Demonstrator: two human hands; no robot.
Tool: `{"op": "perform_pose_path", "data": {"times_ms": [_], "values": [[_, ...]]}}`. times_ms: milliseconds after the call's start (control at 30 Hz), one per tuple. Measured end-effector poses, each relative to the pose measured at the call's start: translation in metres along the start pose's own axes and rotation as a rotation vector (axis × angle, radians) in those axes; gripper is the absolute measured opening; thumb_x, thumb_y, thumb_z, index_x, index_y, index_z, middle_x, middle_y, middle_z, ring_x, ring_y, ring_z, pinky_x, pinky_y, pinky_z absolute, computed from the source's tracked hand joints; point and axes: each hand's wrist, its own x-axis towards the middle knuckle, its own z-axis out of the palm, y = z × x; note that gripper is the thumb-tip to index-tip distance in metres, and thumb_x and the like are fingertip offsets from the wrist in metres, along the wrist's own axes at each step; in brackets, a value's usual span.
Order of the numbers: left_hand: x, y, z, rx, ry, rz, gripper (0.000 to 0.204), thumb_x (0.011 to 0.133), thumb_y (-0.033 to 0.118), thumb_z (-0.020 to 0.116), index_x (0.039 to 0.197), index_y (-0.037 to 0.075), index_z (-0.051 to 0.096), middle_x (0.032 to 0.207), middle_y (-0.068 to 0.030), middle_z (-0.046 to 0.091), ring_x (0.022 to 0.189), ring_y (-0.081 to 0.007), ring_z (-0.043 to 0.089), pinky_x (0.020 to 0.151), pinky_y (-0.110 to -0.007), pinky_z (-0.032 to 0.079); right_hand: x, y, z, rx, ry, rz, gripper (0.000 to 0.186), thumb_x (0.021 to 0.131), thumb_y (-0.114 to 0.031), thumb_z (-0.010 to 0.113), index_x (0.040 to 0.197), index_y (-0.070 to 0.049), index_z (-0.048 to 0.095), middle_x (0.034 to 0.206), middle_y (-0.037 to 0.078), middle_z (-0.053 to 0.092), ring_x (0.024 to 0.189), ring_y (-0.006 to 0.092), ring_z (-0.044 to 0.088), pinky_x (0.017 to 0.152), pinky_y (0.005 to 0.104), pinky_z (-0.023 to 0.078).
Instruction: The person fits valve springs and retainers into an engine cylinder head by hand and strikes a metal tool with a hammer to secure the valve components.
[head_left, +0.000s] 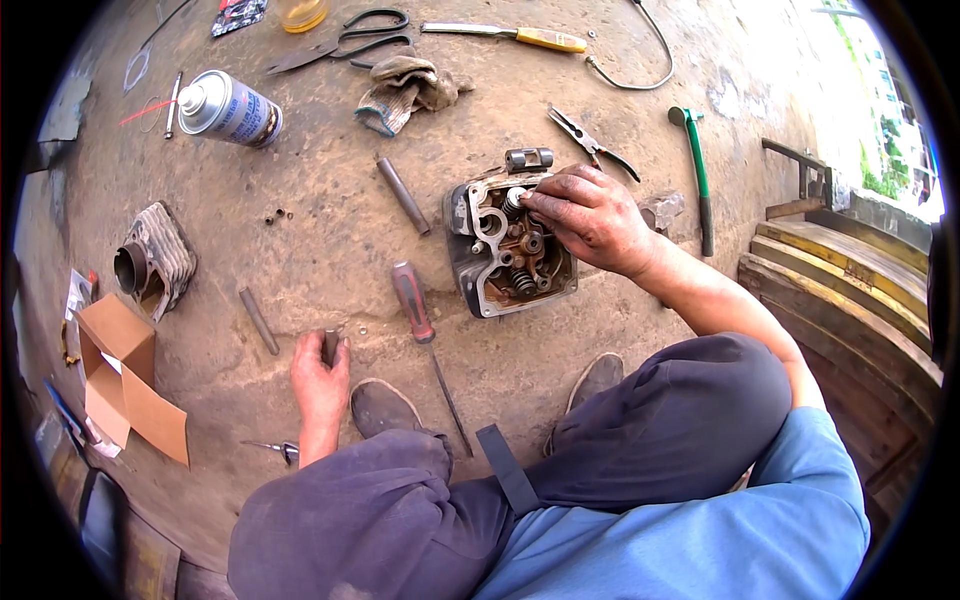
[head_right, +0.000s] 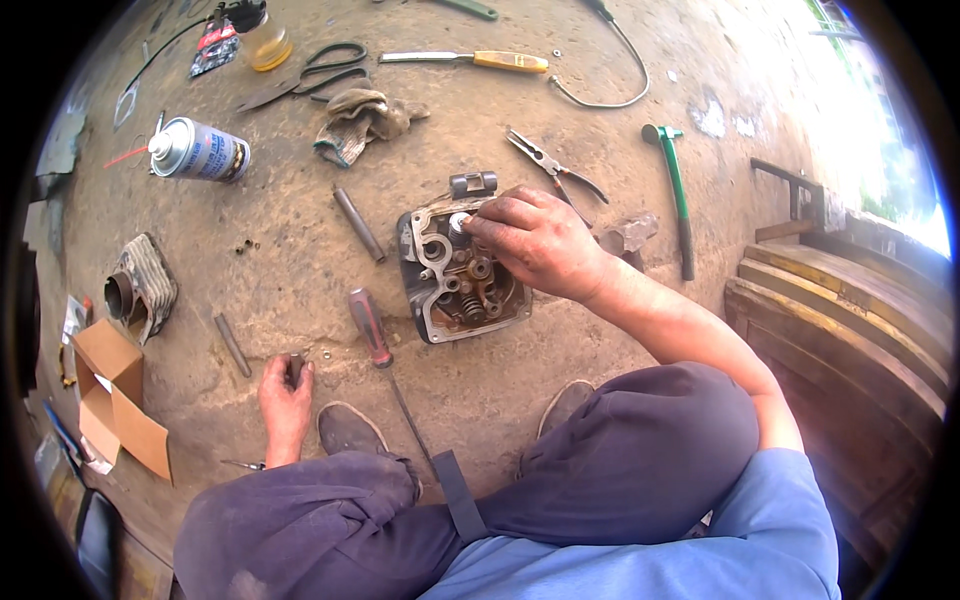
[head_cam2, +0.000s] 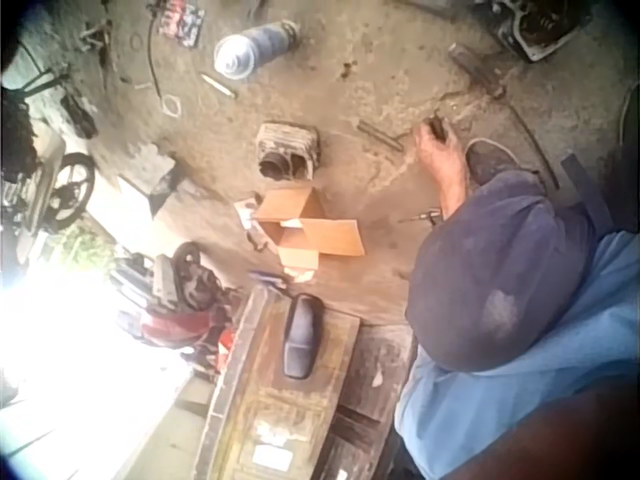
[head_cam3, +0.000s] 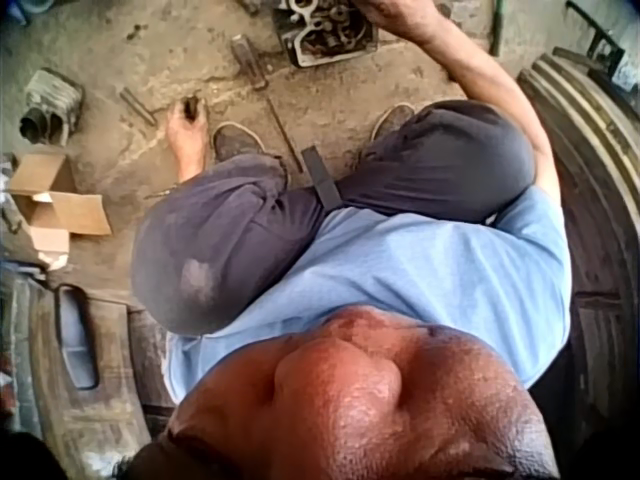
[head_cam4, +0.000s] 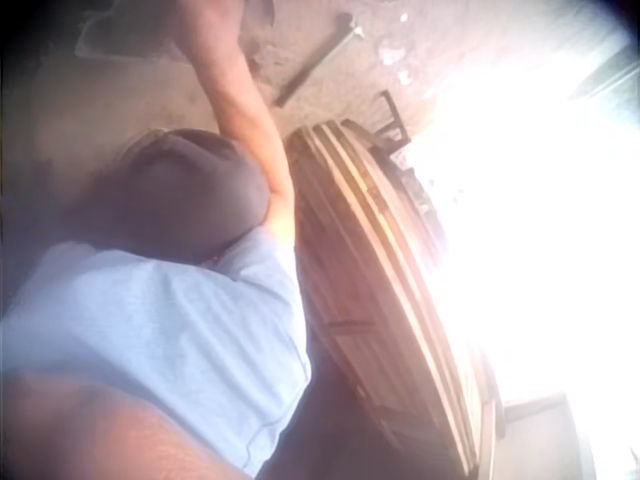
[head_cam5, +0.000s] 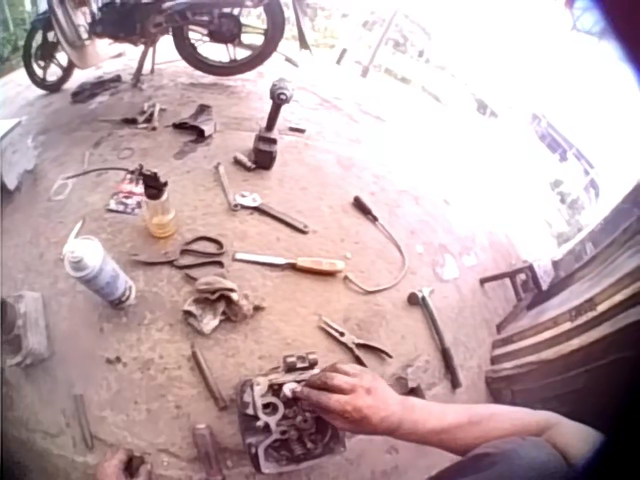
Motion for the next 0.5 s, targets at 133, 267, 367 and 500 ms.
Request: {"op": "perform_pose_path", "data": {"times_ms": [133, 267, 367, 500], "values": [[0.003, 0.006, 0.001, -0.003, -0.014, -0.014, 0.023, 0.087, 0.010, 0.079, 0.102, -0.002, 0.066, 0.091, -0.0158, 0.064, 0.081, -0.0301, 0.064, 0.074, -0.040, 0.052, 0.001, 0.000, -0.004, 0.004, 0.004, 0.005, 0.033, 0.083, -0.011, 0.079, 0.116, -0.008, 0.075, 0.109, 0.007, 0.071, 0.096, 0.0284, 0.068, 0.083, 0.0402, 0.057], [0.001, -0.003, 0.008, -0.092, 0.007, -0.002, 0.018, 0.089, 0.006, 0.077, 0.098, -0.002, 0.063, 0.087, -0.0112, 0.059, 0.077, -0.0228, 0.057, 0.072, -0.036, 0.049, -0.003, 0.004, -0.004, 0.017, -0.028, -0.018, 0.035, 0.086, -0.014, 0.078, 0.120, -0.008, 0.073, 0.108, 0.007, 0.071, 0.101, 0.0288, 0.067, 0.088, 0.0410, 0.056], [-0.004, -0.004, 0.002, -0.095, 0.011, -0.007, 0.018, 0.090, 0.006, 0.076, 0.097, -0.002, 0.063, 0.087, -0.0106, 0.059, 0.077, -0.0220, 0.056, 0.072, -0.036, 0.049, 0.002, 0.005, -0.005, 0.110, 0.090, 0.060, 0.030, 0.089, -0.015, 0.077, 0.118, -0.009, 0.073, 0.105, 0.007, 0.071, 0.097, 0.0287, 0.068, 0.085, 0.0405, 0.057], [0.000, -0.002, 0.003, -0.087, -0.035, -0.057, 0.019, 0.091, 0.007, 0.076, 0.096, -0.002, 0.061, 0.086, -0.0104, 0.058, 0.075, -0.0210, 0.055, 0.071, -0.035, 0.049, -0.001, 0.074, -0.025, 0.070, 0.291, 0.532, 0.017, 0.092, -0.015, 0.074, 0.107, -0.007, 0.074, 0.097, 0.013, 0.075, 0.094, 0.0331, 0.072, 0.083, 0.0424, 0.058]]}}
